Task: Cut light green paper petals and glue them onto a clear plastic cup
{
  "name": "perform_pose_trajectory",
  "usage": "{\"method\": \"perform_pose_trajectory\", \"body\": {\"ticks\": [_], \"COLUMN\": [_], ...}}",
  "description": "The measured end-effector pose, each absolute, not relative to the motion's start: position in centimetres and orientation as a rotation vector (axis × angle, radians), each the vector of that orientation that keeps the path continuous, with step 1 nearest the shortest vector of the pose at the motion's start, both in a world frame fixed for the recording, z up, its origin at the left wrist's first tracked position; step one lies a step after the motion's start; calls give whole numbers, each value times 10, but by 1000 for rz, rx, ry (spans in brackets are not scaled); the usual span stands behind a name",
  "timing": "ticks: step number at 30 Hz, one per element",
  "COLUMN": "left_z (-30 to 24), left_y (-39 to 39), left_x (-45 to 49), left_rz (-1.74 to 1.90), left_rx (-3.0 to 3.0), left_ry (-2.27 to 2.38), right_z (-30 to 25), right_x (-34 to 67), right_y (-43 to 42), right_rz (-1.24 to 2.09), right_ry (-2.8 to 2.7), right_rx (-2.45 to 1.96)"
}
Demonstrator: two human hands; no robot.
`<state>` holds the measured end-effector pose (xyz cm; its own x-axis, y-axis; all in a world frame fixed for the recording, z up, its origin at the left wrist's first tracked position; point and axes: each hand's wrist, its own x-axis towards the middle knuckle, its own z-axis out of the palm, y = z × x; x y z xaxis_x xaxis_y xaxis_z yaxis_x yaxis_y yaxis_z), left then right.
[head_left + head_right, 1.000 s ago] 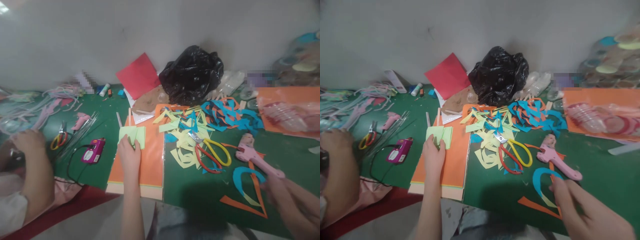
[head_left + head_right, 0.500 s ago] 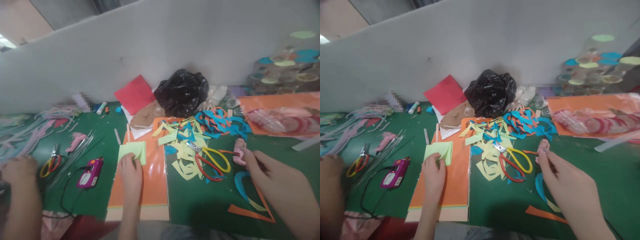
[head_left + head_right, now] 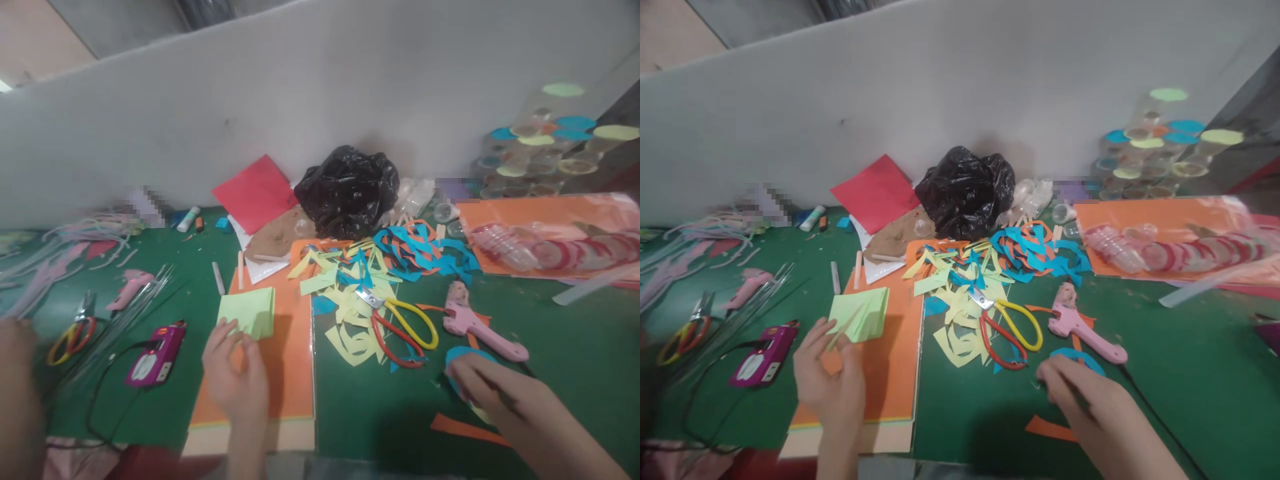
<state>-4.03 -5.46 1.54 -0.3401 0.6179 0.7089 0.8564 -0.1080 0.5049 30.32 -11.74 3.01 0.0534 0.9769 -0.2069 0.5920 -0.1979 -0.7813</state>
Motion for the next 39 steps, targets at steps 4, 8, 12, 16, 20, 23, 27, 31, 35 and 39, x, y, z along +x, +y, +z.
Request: {"method": "perform_pose_trajectory", "body": {"ticks": [4, 8, 12, 16, 20, 23, 27, 31, 35, 39], "left_z": [27, 33, 35, 28, 21, 23, 31, 34, 33, 33], "left_y": [-78, -89, -87, -83, -80, -78, -77, -75, -73, -70], "left_x": [22, 60, 65, 68, 79, 83, 82, 81, 82, 83], "left_rz": [-1606, -1482, -1342, -1418, -1784, -2030, -2090, -2085, -2036, -2147], "left_rx": [-2061, -2639, -2755, -2679, -2550, -2496, -2393, -2260, -2231, -2216], "left_ry": [-1717, -1461, -1451, -1658, -2213, -2652, -2965, -3026, -3047, -3100], "right_z": [34, 36, 33, 29, 26, 25, 24, 24, 26, 26], "right_x": [272, 238, 226, 229, 228, 226, 224, 225, 227, 227], "right_y": [-109, -102, -93, -84, -79, -76, -74, -72, -69, -65], "right_rz": [1243, 1458, 1467, 1444, 1411, 1420, 1428, 1438, 1375, 1274], "right_ry": [-1724, -1521, -1257, -1112, -1041, -1054, -1057, -1056, -1083, -1100], "right_rx": [-1571, -1338, -1242, -1291, -1330, -1348, -1325, -1304, -1381, -1449]}}
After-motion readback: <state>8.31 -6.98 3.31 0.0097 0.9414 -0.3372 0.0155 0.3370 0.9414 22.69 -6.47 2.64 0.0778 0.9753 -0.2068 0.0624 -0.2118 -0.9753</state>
